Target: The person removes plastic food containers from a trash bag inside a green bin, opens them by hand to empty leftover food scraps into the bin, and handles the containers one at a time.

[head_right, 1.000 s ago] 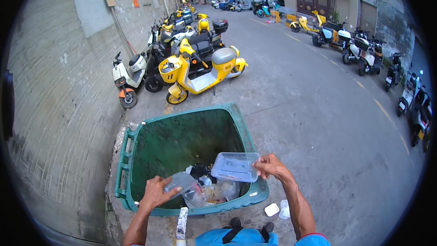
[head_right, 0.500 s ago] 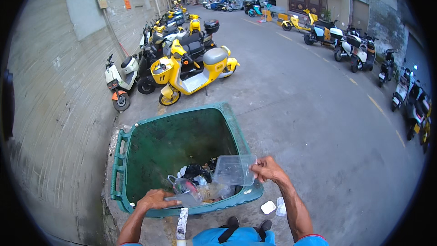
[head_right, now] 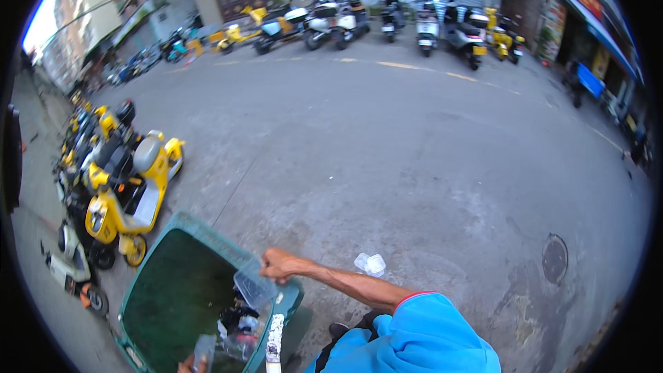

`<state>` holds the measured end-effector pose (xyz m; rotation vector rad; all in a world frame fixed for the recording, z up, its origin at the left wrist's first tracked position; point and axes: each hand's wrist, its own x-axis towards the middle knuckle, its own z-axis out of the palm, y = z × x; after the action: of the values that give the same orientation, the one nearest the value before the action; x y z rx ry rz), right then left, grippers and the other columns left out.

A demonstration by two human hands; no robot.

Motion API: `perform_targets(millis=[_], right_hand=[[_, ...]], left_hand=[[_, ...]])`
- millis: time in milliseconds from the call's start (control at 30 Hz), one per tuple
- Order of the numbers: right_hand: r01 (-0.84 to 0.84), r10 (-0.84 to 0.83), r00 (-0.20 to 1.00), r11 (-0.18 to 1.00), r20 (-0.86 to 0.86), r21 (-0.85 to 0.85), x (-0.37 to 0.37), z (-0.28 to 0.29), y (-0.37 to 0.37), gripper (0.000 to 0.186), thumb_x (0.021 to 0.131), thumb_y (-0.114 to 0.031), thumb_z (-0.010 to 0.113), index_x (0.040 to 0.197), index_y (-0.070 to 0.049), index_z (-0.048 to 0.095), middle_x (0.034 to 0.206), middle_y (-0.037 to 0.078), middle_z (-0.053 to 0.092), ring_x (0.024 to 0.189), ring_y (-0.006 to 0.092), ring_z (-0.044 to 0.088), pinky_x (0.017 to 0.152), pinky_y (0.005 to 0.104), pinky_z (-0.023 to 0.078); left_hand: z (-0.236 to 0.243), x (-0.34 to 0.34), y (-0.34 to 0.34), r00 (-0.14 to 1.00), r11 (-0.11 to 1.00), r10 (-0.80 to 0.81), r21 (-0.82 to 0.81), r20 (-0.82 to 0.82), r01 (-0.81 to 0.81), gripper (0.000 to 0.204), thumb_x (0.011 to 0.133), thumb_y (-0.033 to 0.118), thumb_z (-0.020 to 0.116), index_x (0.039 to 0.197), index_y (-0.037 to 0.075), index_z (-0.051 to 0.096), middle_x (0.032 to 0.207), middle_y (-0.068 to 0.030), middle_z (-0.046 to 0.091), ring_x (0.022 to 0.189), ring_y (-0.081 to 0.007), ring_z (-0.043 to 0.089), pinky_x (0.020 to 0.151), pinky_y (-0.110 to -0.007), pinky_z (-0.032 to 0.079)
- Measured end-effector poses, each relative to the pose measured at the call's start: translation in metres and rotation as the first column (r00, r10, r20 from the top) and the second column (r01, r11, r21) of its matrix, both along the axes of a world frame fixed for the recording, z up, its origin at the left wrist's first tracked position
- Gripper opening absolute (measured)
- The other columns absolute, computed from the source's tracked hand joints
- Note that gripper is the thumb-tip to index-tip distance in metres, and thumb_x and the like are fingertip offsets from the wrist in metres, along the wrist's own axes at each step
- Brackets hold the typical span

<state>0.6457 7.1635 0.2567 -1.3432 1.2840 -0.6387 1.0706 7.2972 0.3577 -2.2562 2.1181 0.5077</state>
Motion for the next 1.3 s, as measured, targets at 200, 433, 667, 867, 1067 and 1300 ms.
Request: perform_targets(millis=[200,433,667,867,1067,1300], right_hand=[[0.021,-0.018,0.996,0.999,0.082,-0.03,-0.021,0.017,0.029,0.026,0.087,-0.021,0.062,0.072,-0.001,0.058,0.061,0.005,0.061,0.044,0.0123,0.057,0.038,0.0268,0.042],[0.255,-0.234,0.82,0.966,0.522,0.032,-0.083,0.009,0.058,0.031,0.092,-0.028,0.063,0.075,-0.003,0.06,0.062,0.002,0.061,0.046,0.0087,0.057,0.039,0.0237,0.042],[0.687,-0.788,0.439,0.604,0.433,0.403,-0.217,-0.101,0.147,0.025,0.09,-0.029,0.067,0.079,-0.006,0.064,0.066,0.002,0.063,0.051,0.011,0.058,0.044,0.025,0.044],[0.747,-0.978,0.128,0.203,0.163,0.632,-0.292,-0.207,0.278,0.021,0.091,-0.024,0.065,0.09,-0.003,0.063,0.073,0.006,0.063,0.056,0.0149,0.06,0.048,0.0269,0.047],[0.713,-0.994,0.106,0.072,-0.006,0.697,-0.31,-0.249,0.336,0.019,0.091,-0.022,0.065,0.088,-0.003,0.062,0.07,0.007,0.063,0.054,0.0159,0.061,0.046,0.0282,0.047],[0.759,-0.948,0.272,0.105,-0.167,0.642,-0.302,-0.318,0.306,0.022,0.093,-0.024,0.063,0.088,-0.003,0.061,0.068,0.007,0.063,0.051,0.0158,0.061,0.043,0.0285,0.046]], left_hand=[[0.029,-0.059,-0.013,0.916,0.853,-0.4,0.371,0.011,0.368,0.061,0.098,0.046,0.047,0.127,-0.006,0.057,0.126,-0.0266,0.06,0.117,-0.0377,0.057,0.102,-0.044,0.043],[0.035,-0.068,-0.027,0.95,0.986,-0.029,-0.164,-0.31,-0.024,0.061,0.1,0.044,0.045,0.13,-0.008,0.054,0.128,-0.0248,0.059,0.117,-0.0351,0.057,0.103,-0.043,0.042],[-0.012,-0.283,-0.021,0.184,0.989,-0.119,-0.101,-0.976,0.107,0.083,0.093,0.061,0.043,0.145,-0.004,0.035,0.125,-0.0172,0.06,0.102,-0.0265,0.064,0.092,-0.04,0.048],[-0.17,-0.398,-0.015,-0.139,0.712,0.686,0.62,-0.714,0.329,0.076,0.093,0.065,0.045,0.132,0.0,0.049,0.131,-0.0289,0.052,0.112,-0.0437,0.057,0.097,-0.053,0.046],[-0.28,-0.399,-0.016,-0.175,0.526,0.849,0.829,-0.499,0.187,0.078,0.089,0.068,0.05,0.122,-0.003,0.054,0.135,-0.033,0.045,0.119,-0.0462,0.051,0.101,-0.058,0.042],[-0.346,-0.397,-0.033,-0.278,0.452,0.874,0.876,-0.398,0.168,0.079,0.087,0.069,0.052,0.124,-0.001,0.052,0.14,-0.0305,0.042,0.123,-0.0455,0.047,0.102,-0.058,0.041]])
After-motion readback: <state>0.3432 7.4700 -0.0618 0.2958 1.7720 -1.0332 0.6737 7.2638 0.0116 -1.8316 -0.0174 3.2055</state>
